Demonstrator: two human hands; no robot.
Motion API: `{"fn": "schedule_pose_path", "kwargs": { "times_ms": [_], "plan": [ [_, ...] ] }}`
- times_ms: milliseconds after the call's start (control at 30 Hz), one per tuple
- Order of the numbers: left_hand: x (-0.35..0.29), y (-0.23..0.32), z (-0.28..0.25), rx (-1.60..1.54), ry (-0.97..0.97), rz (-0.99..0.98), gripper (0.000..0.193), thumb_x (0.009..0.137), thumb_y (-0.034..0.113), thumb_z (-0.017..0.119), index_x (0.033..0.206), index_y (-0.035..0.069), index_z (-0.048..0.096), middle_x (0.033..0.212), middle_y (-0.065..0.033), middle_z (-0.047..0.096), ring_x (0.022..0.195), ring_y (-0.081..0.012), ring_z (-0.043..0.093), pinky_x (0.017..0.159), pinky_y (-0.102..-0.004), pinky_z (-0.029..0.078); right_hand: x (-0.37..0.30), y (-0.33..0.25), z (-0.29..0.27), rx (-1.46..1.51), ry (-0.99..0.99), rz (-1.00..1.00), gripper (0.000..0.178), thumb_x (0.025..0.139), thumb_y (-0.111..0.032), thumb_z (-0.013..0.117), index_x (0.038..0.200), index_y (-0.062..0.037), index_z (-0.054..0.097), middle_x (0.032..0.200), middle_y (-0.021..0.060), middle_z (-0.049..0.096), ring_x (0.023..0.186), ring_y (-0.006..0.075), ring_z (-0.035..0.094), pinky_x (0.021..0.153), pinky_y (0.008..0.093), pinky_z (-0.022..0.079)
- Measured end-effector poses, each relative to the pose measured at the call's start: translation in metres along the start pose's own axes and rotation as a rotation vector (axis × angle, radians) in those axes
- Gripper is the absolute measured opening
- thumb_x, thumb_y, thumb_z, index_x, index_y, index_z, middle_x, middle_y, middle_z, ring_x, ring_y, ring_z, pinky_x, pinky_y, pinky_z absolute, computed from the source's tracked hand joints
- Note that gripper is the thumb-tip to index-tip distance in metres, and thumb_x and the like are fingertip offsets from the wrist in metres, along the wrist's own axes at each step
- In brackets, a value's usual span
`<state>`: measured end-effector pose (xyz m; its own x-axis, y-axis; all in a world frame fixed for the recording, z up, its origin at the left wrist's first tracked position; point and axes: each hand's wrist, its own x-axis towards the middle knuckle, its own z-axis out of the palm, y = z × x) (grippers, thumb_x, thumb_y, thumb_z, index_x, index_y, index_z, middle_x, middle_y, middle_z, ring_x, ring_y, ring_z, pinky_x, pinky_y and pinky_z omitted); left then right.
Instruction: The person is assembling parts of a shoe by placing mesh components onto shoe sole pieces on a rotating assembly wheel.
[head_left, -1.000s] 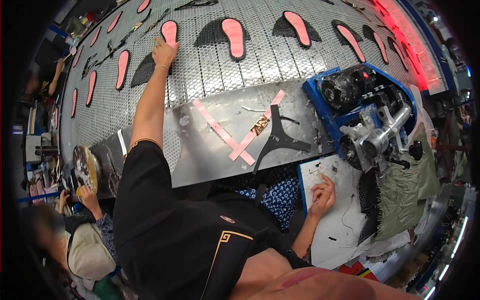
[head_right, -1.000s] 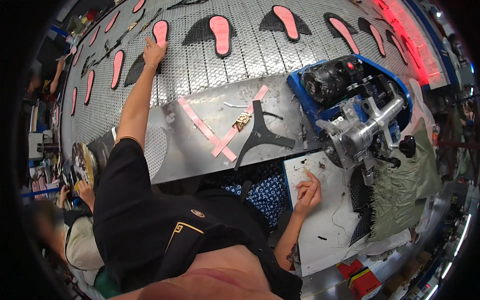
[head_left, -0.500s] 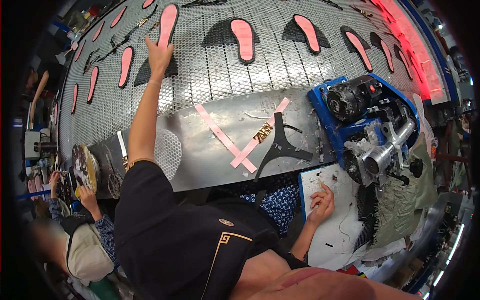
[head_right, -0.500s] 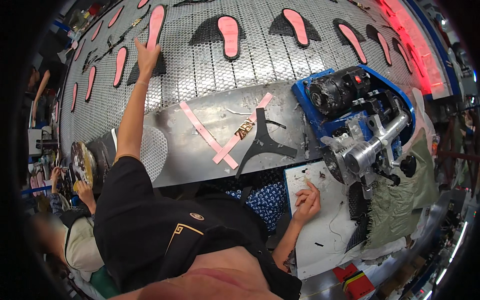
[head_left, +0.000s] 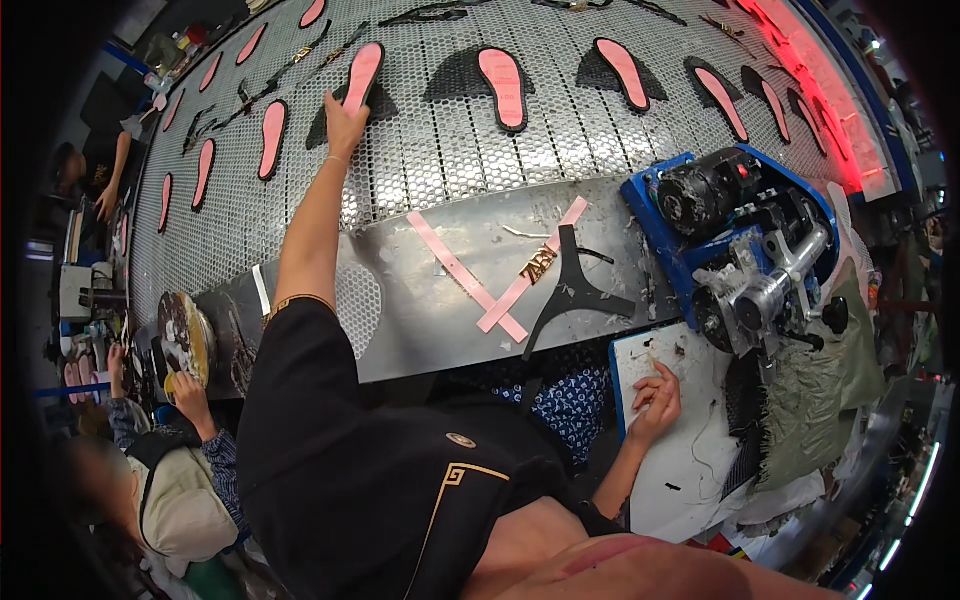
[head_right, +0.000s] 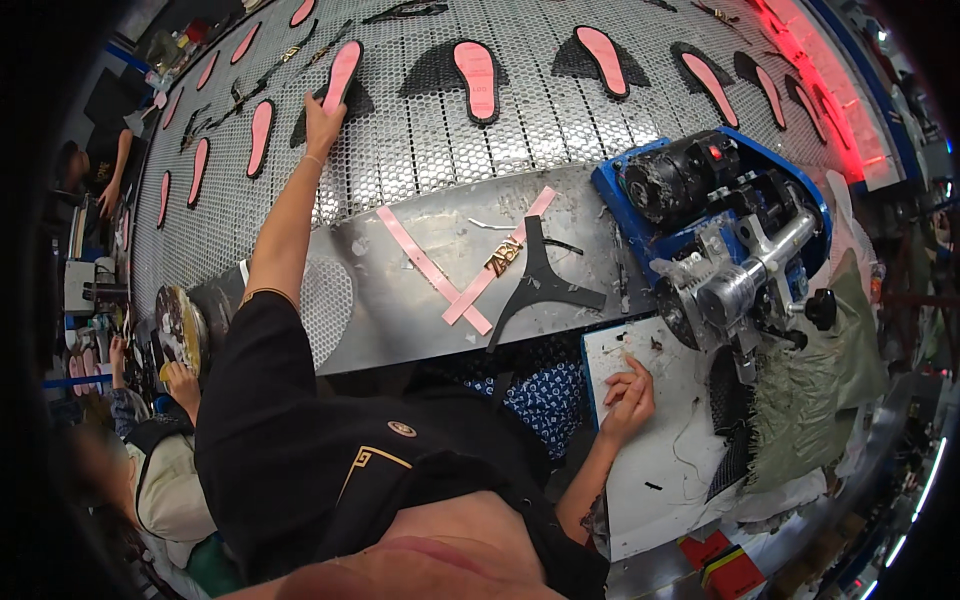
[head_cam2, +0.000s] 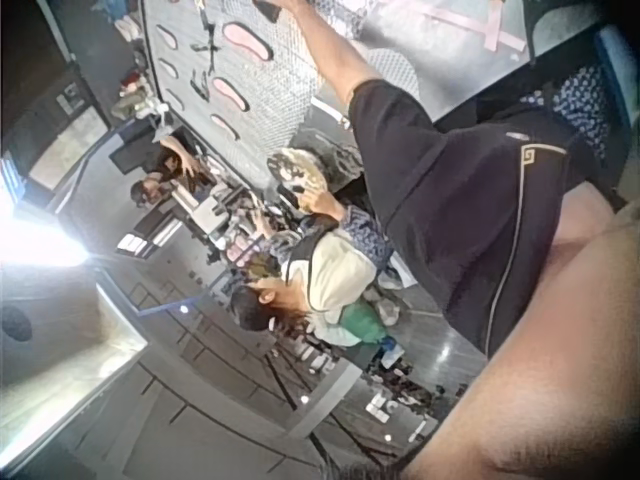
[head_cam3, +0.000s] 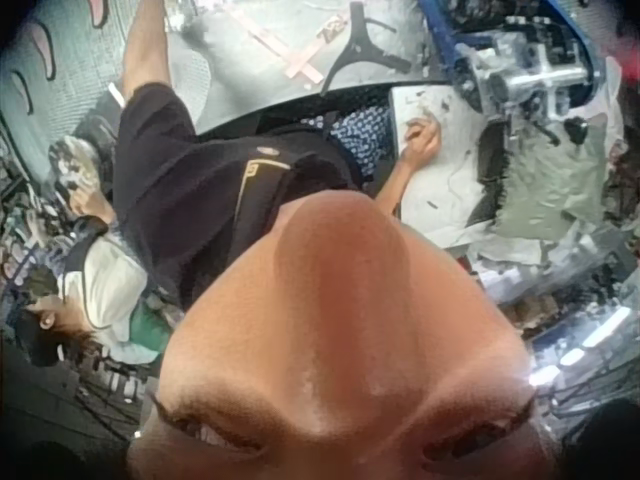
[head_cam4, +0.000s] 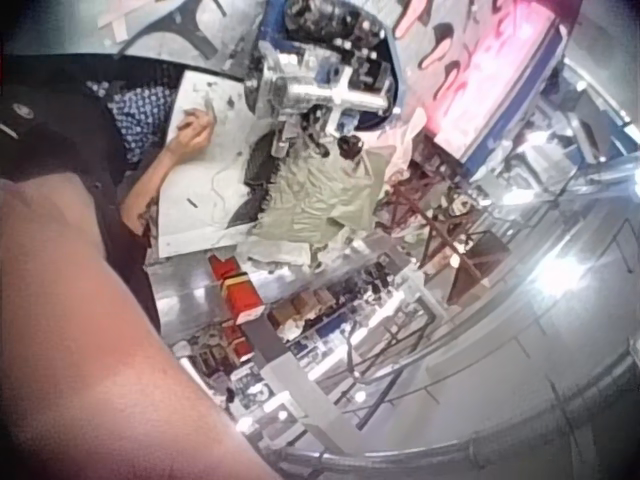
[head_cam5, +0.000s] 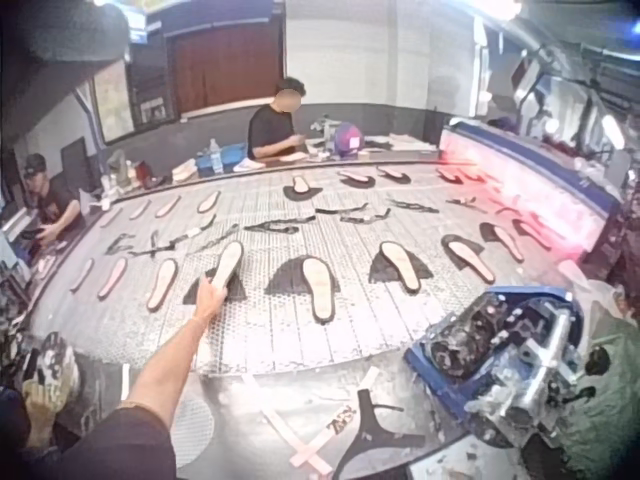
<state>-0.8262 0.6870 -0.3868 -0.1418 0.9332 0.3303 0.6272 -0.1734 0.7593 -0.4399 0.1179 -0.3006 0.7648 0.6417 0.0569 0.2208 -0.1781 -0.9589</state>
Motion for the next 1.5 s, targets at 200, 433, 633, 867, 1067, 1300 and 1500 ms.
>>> {"fn": "schedule_pose_path", "kwargs": {
  "times_ms": [200,433,633,867,1067,1300,1500],
  "plan": [
    [-0.038,0.099,-0.023,-0.058,0.250,0.055,0.093,0.073,0.029,0.070,0.142,-0.010,0.021,0.132,-0.0277,0.045,0.119,-0.0411,0.049,0.103,-0.0419,0.038,-0.002,0.003,-0.004,0.028,0.000,-0.019,0.046,0.101,-0.032,0.037,0.111,0.0061,0.061,0.067,0.0072,0.060,0.047,0.0055,0.044,0.045,0.0182,0.031],
    [-0.019,-0.027,-0.031,0.300,-0.053,0.101,0.108,0.067,0.051,0.076,0.134,-0.020,0.030,0.133,-0.0366,0.043,0.124,-0.0458,0.044,0.107,-0.0429,0.034,0.003,0.004,-0.008,0.216,-0.058,-0.015,0.037,0.100,-0.025,0.043,0.113,0.0032,0.062,0.067,0.0053,0.060,0.052,0.0048,0.045,0.049,0.0191,0.033],
    [-0.098,0.085,-0.011,0.032,-0.103,0.389,0.080,0.072,0.025,0.070,0.134,-0.013,0.035,0.133,-0.0308,0.045,0.123,-0.0414,0.047,0.104,-0.0458,0.038,0.011,-0.006,-0.038,0.180,0.165,-0.018,0.024,0.094,-0.014,0.058,0.114,-0.0007,0.062,0.073,0.0037,0.063,0.054,0.0050,0.046,0.051,0.0208,0.038],
    [-0.231,0.215,-0.020,-0.285,-0.324,0.295,0.073,0.087,0.005,0.055,0.147,-0.002,0.014,0.143,-0.0239,0.035,0.124,-0.0335,0.048,0.106,-0.0440,0.038,0.020,0.005,-0.123,-0.850,0.795,-0.137,0.030,0.084,-0.018,0.070,0.110,-0.0052,0.063,0.095,0.0100,0.061,0.087,0.0273,0.056,0.080,0.0382,0.046],
    [-0.288,0.267,-0.007,-0.439,-0.449,0.416,0.069,0.088,0.001,0.052,0.148,0.002,0.019,0.140,-0.0218,0.041,0.120,-0.0319,0.053,0.104,-0.0434,0.041,0.033,0.028,-0.159,-1.027,0.826,0.201,0.037,0.081,-0.033,0.072,0.106,-0.0061,0.064,0.100,0.0123,0.062,0.100,0.0324,0.056,0.085,0.0394,0.044],
    [-0.328,0.302,-0.004,-0.585,-0.617,0.469,0.065,0.089,-0.002,0.053,0.147,0.005,0.024,0.139,-0.0184,0.043,0.111,-0.0267,0.058,0.096,-0.0372,0.047,0.033,0.021,-0.151,-0.557,0.731,0.195,0.030,0.079,-0.027,0.074,0.099,-0.0076,0.064,0.097,0.0093,0.062,0.096,0.0294,0.056,0.086,0.0386,0.044],
    [-0.348,0.303,-0.004,-0.577,-0.713,0.491,0.064,0.089,-0.005,0.050,0.147,0.004,0.023,0.138,-0.0174,0.045,0.105,-0.0225,0.061,0.092,-0.0331,0.048,0.014,0.031,-0.188,-1.227,1.228,0.065,0.054,0.075,-0.033,0.077,0.118,-0.0062,0.056,0.112,0.0147,0.056,0.109,0.0333,0.049,0.095,0.0418,0.038]
  ]
}}
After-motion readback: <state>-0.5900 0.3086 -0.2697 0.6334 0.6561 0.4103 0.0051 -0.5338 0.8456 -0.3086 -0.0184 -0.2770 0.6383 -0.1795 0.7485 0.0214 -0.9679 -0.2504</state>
